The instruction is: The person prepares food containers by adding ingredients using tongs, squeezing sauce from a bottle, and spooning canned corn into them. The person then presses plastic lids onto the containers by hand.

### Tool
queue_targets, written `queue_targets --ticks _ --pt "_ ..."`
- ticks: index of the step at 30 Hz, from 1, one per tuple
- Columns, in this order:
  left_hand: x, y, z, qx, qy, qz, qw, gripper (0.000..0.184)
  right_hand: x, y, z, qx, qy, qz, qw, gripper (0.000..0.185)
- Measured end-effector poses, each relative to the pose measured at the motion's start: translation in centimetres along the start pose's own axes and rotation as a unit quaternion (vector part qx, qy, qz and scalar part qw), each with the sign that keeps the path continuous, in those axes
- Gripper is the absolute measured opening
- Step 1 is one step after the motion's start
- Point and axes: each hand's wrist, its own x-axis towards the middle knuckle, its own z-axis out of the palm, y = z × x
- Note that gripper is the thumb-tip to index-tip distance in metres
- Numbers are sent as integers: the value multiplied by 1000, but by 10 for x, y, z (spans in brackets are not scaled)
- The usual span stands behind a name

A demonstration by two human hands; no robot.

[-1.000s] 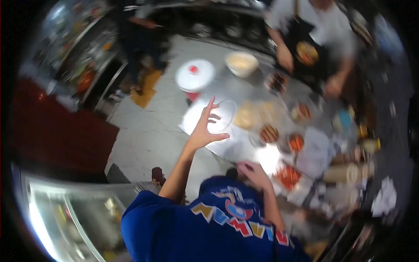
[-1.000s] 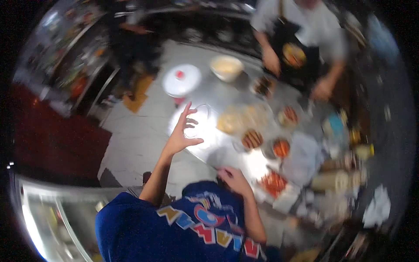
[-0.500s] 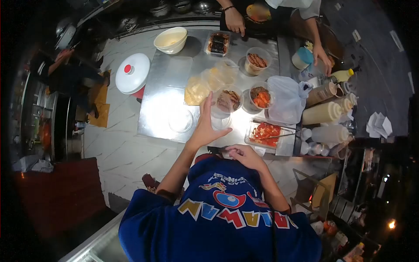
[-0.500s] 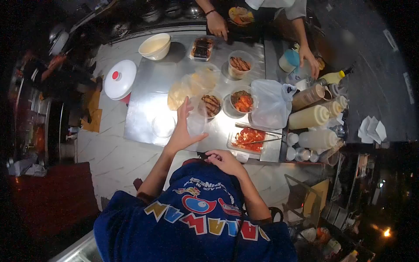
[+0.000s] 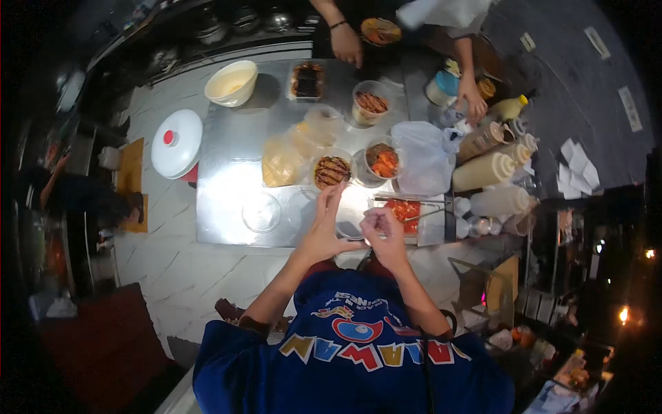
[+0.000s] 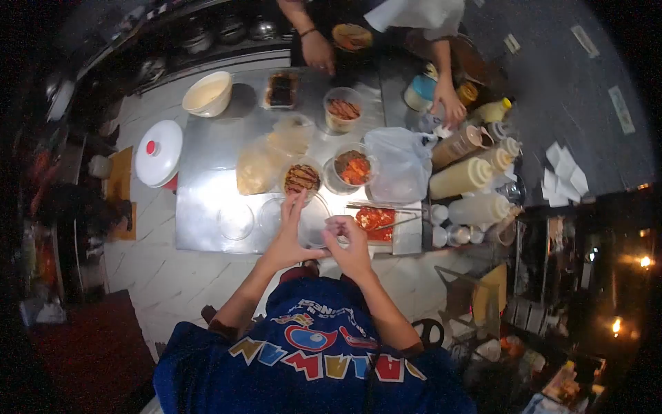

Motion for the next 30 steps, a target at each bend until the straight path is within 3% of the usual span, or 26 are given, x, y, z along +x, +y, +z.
queue_targets --ticks 2,4,8,11,15,18,21,23,24,25,28,30 --pt "-4 -4 1 -6 23 6 1000 133 -2 11 -7 33 7 0 999 20" --pt "-10 -7 -2 13 67 13 998 119 -3 26 -18 17 -13 17 1000 18" --pt "-24 3 -7 -11 149 15 989 58 0 8 -20 72 -45 29 996 17" --pt "-36 16 2 -56 195 -22 979 36 -6 6 -33 48 -104 -3 993 18" --pt "-48 47 30 -66 236 -52 968 23 -5 13 -55 37 -175 -52 982 15" --pt "-60 53 70 -12 260 31 965 18 -18 36 -83 26 -187 -49 981 16" --pt "-93 73 97 55 240 -27 969 16 -39 64 -97 34 -223 -57 973 21" --pt "-117 54 117 13 279 -37 960 17 -50 70 -107 -28 -258 -69 963 26" --pt "-135 40 121 8 278 -100 955 17 -64 74 -112 -2 -282 8 959 35" --pt "-144 41 125 -144 296 -167 929 15 -75 73 -112 15 -276 -24 961 40" --pt "-171 6 129 -209 369 -222 878 14 -99 94 -121 -51 -316 -87 943 57" --pt "-183 -34 127 -199 398 -228 866 14 -106 102 -139 -113 -363 -53 923 49"
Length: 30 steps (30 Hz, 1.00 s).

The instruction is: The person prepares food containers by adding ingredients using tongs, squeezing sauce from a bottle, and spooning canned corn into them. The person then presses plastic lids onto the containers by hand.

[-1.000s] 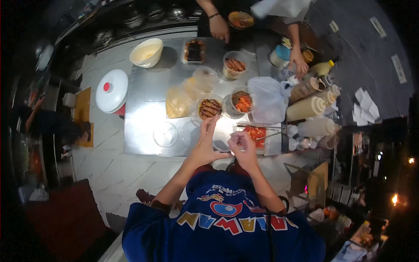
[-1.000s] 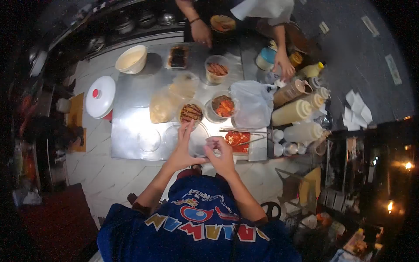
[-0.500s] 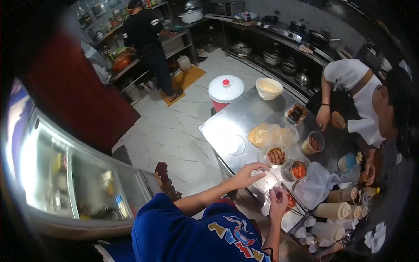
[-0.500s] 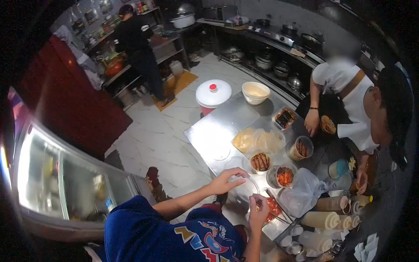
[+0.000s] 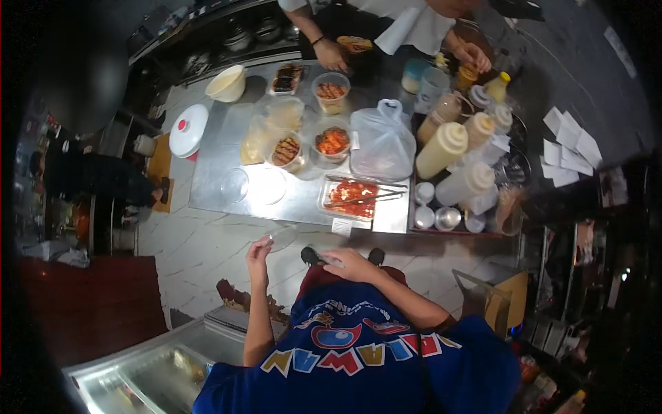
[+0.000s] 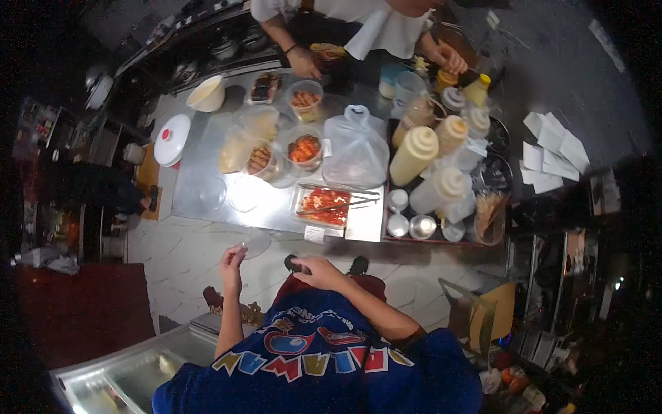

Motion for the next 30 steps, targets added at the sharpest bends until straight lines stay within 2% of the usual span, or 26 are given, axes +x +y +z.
queue_targets --ticks 2,3,5,6,7,9,10,12,15,18,20,21,23,25,27,28,29,30 --pt "11 -55 -29 160 -34 -52 985 15 -23 36 4 -3 -78 78 994 46" --pt "16 -86 -45 239 -53 -74 967 15 -38 62 9 -18 -63 105 992 45" --pt "13 -182 -93 242 -92 -88 962 18 -72 136 18 -59 -25 160 985 44" --pt "0 -182 -103 318 -144 -123 929 21 -91 176 20 -85 -4 189 978 44" --pt "-7 -207 -121 418 -137 -28 897 19 -112 203 22 -46 67 236 968 43" --pt "-24 -197 -130 346 -99 -169 918 23 -166 265 29 29 186 346 919 40" --pt "-24 -190 -129 345 -79 -197 914 23 -193 288 34 62 231 406 882 38" --pt "-34 -170 -124 340 -31 -252 906 25 -229 260 45 258 365 541 712 37" --pt "-26 -178 -127 256 -7 -243 935 25 -259 257 70 219 222 650 693 36" --pt "-14 -169 -115 214 -10 -243 946 30 -247 292 92 167 120 623 755 36" --pt "0 -157 -96 190 -34 -239 952 33 -214 298 86 -25 143 492 858 30" --pt "6 -153 -87 179 -51 -236 954 34 -197 326 94 -88 206 474 851 32" --pt "15 -151 -75 169 -80 -223 957 35 -150 277 75 -146 199 352 903 36" --pt "30 -157 -62 173 -112 -200 958 34 -108 170 33 -70 187 227 953 30" --pt "36 -155 -49 184 -126 -199 954 31 -86 74 -25 75 252 179 948 25" --pt "33 -155 -46 190 -133 -204 951 30 -87 37 -54 62 365 196 908 23" --pt "30 -159 -44 200 -135 -197 950 29 -86 -3 -87 -60 514 100 850 24" --pt "29 -162 -42 210 -137 -190 949 28 -92 -22 -126 -148 595 104 783 22"
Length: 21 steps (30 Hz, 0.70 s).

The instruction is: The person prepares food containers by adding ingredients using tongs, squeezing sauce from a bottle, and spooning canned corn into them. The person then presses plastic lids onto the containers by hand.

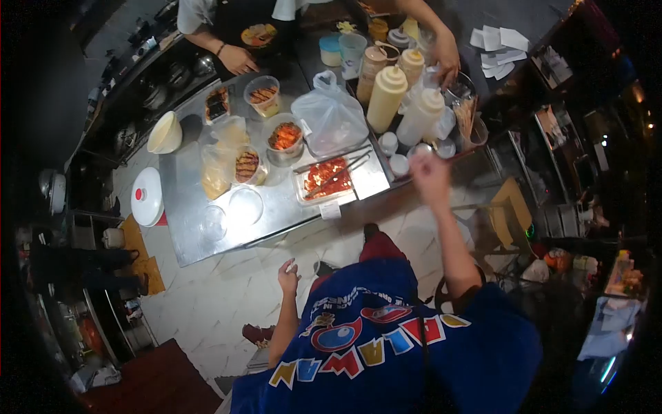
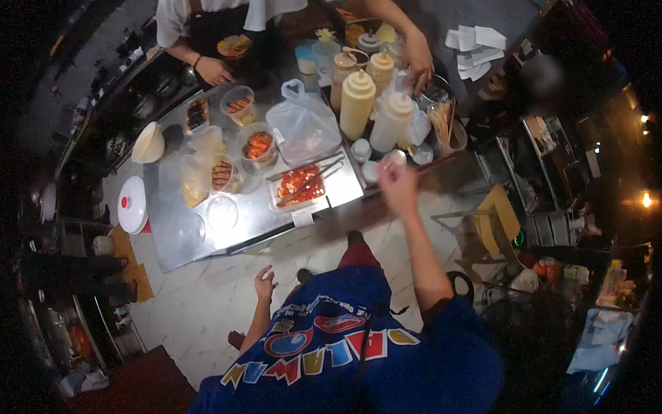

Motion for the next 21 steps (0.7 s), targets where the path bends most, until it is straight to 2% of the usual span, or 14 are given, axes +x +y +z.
queue_targets --ticks 1,2,4,7,9,11,12,14,17,20,21 --pt "0 -5 2 10 2 6 1000 27 28 -36 -19 37 103 -11 994 23" --pt "-2 -14 2 28 4 8 1000 27 57 -43 -37 -67 144 -21 987 34" --pt "1 -29 3 64 8 17 998 27 97 -42 -37 -164 208 -200 943 46" --pt "5 -38 0 31 23 -16 999 27 120 -57 -28 -322 201 -258 888 54" --pt "8 -52 0 38 58 -3 998 27 133 -46 -36 -194 107 -142 965 55" --pt "3 -44 -5 10 45 -11 999 27 141 -36 -52 -113 12 -35 993 55" --pt "1 -42 -7 -5 39 -18 999 26 147 -24 -58 -92 1 -68 993 54" --pt "4 -49 -5 -39 50 -15 998 26 149 -28 -65 -36 -31 -71 996 54" --pt "-1 -68 -8 -62 56 -48 995 27 160 -33 -68 -168 -67 -98 979 55" --pt "-9 -75 -5 -49 57 -85 994 27 158 -62 -63 -202 -103 -26 974 53" --pt "-12 -77 -4 -50 62 -86 993 28 157 -60 -66 -194 -120 -37 973 52"
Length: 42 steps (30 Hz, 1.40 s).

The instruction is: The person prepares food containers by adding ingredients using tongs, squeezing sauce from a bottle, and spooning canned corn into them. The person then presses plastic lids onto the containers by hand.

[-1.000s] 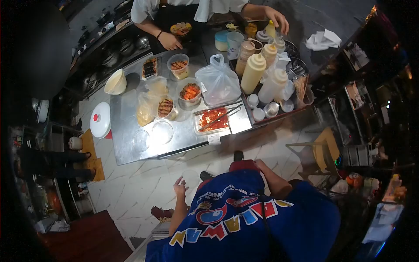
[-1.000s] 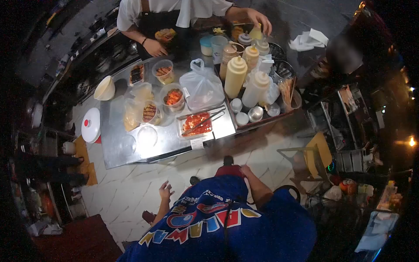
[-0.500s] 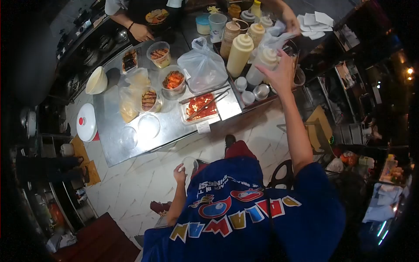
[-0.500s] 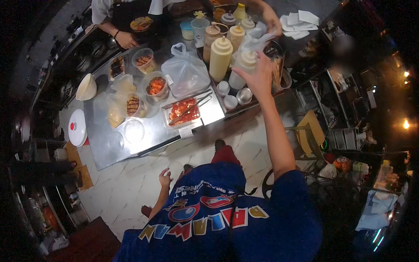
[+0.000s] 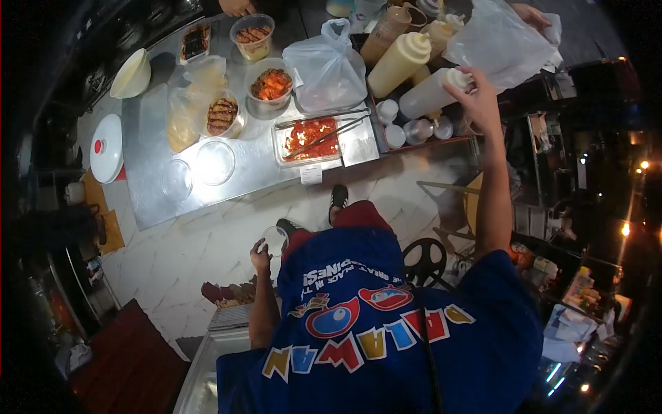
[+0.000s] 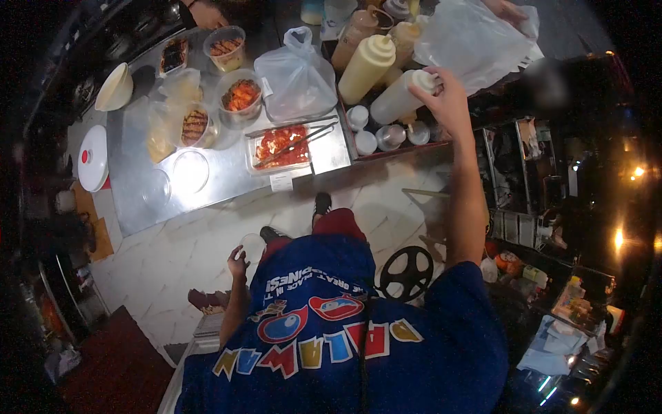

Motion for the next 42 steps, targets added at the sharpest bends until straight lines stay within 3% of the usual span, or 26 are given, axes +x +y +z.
queue_targets --ticks 5,10,13,19,28,31,32,36,39,42 --pt "-1 -6 0 1 10 6 1000 29 -15 23 -29 86 -54 -41 994 50" --pt "1 5 -6 4 1 1 1000 29 -27 29 -49 148 -120 33 981 55" --pt "7 14 -5 8 -1 -2 1000 29 -31 35 -47 88 -103 -37 990 54" --pt "20 30 2 -5 -15 24 1000 29 -33 31 -46 121 -109 -47 986 57" --pt "24 26 3 3 -24 58 998 27 -14 27 -52 21 -134 -74 988 54" --pt "28 20 -2 42 -18 58 997 26 -5 5 -33 96 -114 -48 988 53" --pt "28 22 -3 40 -19 52 998 27 -1 -3 -30 60 -108 -49 991 52" --pt "28 37 -4 30 -7 46 998 27 16 -29 -13 -39 1 -205 978 51" --pt "31 38 -2 -5 -1 56 998 27 33 -45 10 -142 113 -206 962 50" --pt "32 39 -2 25 -8 62 998 27 47 -76 33 -191 83 -137 968 53"
